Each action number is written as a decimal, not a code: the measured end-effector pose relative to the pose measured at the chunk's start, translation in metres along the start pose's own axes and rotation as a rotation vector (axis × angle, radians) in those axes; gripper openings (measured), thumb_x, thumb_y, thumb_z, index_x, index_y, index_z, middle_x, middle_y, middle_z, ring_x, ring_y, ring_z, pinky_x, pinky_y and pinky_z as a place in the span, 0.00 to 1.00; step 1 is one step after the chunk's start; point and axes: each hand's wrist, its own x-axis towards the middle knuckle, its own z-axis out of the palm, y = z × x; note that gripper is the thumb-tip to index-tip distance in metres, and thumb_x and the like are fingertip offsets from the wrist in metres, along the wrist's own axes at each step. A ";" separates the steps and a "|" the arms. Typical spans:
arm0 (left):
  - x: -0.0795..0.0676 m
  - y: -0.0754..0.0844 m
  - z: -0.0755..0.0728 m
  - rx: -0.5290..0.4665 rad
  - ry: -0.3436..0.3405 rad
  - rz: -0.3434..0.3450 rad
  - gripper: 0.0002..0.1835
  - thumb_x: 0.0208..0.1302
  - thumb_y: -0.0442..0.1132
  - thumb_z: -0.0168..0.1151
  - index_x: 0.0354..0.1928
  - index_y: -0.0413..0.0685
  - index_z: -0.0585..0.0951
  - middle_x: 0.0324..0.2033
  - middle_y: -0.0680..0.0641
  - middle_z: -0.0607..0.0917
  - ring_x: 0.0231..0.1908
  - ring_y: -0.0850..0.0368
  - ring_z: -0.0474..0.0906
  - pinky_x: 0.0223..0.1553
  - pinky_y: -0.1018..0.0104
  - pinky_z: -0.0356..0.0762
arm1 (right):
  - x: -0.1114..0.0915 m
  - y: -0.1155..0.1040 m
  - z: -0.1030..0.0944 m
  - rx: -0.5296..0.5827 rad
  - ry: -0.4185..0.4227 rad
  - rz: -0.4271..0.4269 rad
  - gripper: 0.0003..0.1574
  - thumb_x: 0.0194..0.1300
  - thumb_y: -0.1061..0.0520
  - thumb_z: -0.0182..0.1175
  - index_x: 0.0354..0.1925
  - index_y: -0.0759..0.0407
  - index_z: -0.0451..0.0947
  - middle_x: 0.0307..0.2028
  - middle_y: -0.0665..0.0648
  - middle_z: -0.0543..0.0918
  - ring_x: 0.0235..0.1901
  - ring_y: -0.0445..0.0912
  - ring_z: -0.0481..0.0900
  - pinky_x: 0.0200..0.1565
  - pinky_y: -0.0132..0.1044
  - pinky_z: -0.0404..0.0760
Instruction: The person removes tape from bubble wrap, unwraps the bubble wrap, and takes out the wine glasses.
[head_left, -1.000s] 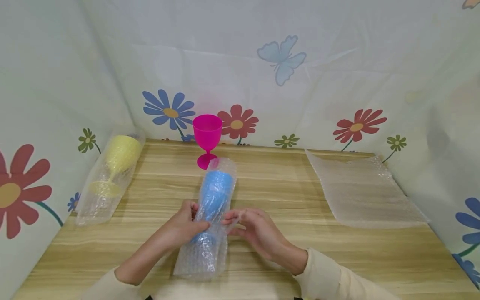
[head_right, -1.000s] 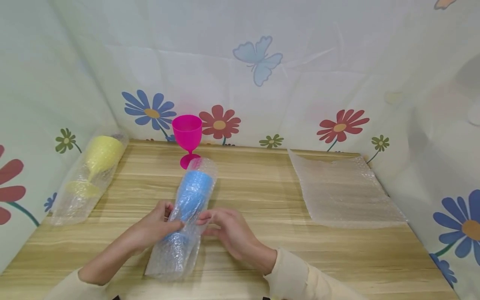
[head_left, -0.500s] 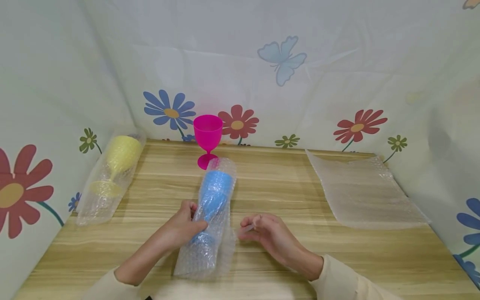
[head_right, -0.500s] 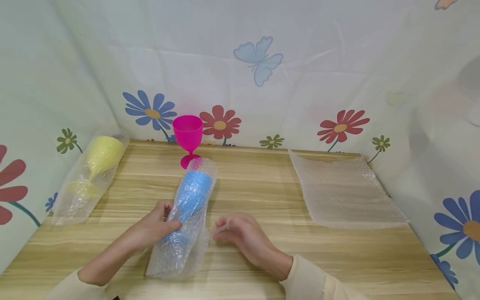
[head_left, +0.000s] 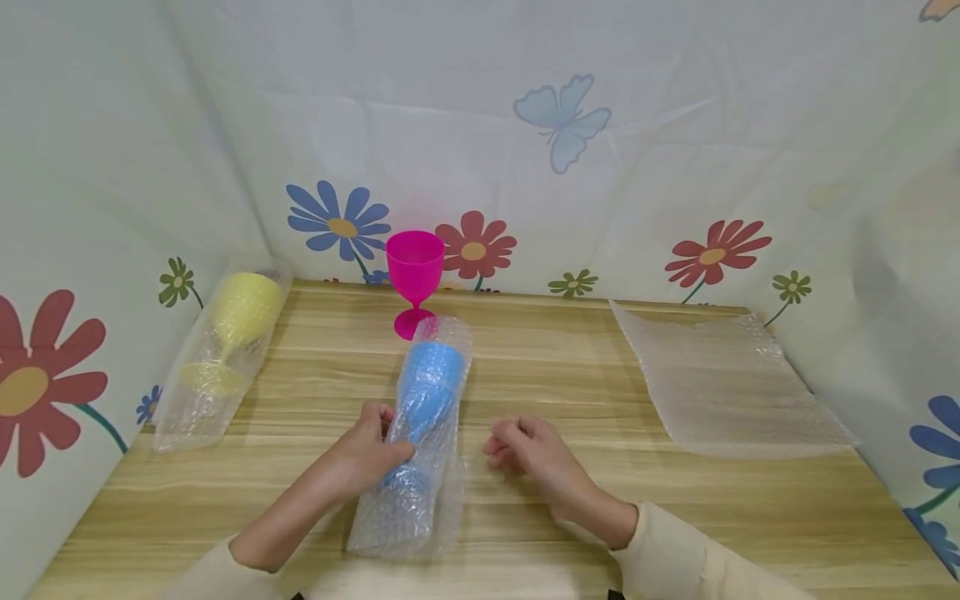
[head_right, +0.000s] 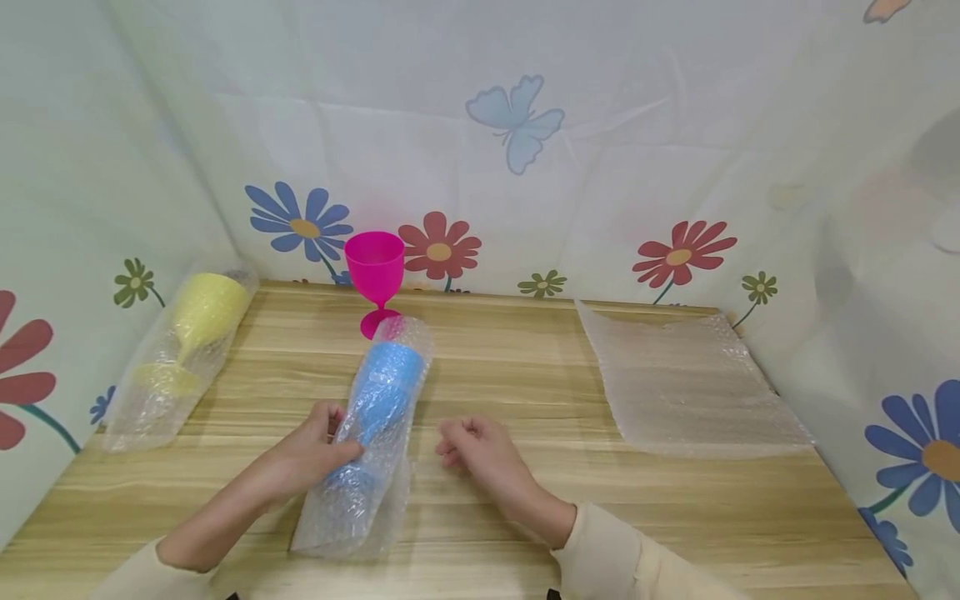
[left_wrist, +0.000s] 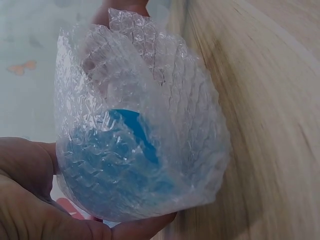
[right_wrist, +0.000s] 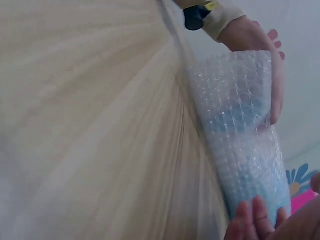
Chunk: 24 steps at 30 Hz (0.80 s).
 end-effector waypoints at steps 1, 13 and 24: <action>0.000 0.000 0.000 0.000 0.003 0.001 0.26 0.62 0.36 0.63 0.54 0.36 0.61 0.43 0.36 0.72 0.44 0.44 0.72 0.41 0.56 0.74 | 0.002 -0.001 0.004 -0.090 0.018 -0.015 0.22 0.74 0.46 0.61 0.44 0.67 0.77 0.34 0.57 0.85 0.34 0.47 0.82 0.37 0.37 0.79; 0.001 0.002 0.003 0.004 0.024 0.015 0.33 0.62 0.36 0.63 0.64 0.33 0.59 0.51 0.30 0.78 0.48 0.41 0.78 0.47 0.47 0.80 | 0.014 -0.001 0.034 -0.403 -0.037 -0.295 0.25 0.61 0.71 0.64 0.56 0.73 0.70 0.31 0.55 0.79 0.32 0.43 0.77 0.35 0.30 0.78; 0.003 0.010 -0.004 0.161 -0.028 0.129 0.51 0.63 0.38 0.66 0.82 0.45 0.47 0.74 0.24 0.57 0.68 0.26 0.64 0.60 0.29 0.69 | 0.012 -0.006 0.030 -0.499 -0.112 -0.311 0.23 0.58 0.74 0.61 0.52 0.68 0.70 0.36 0.59 0.78 0.34 0.43 0.75 0.33 0.32 0.77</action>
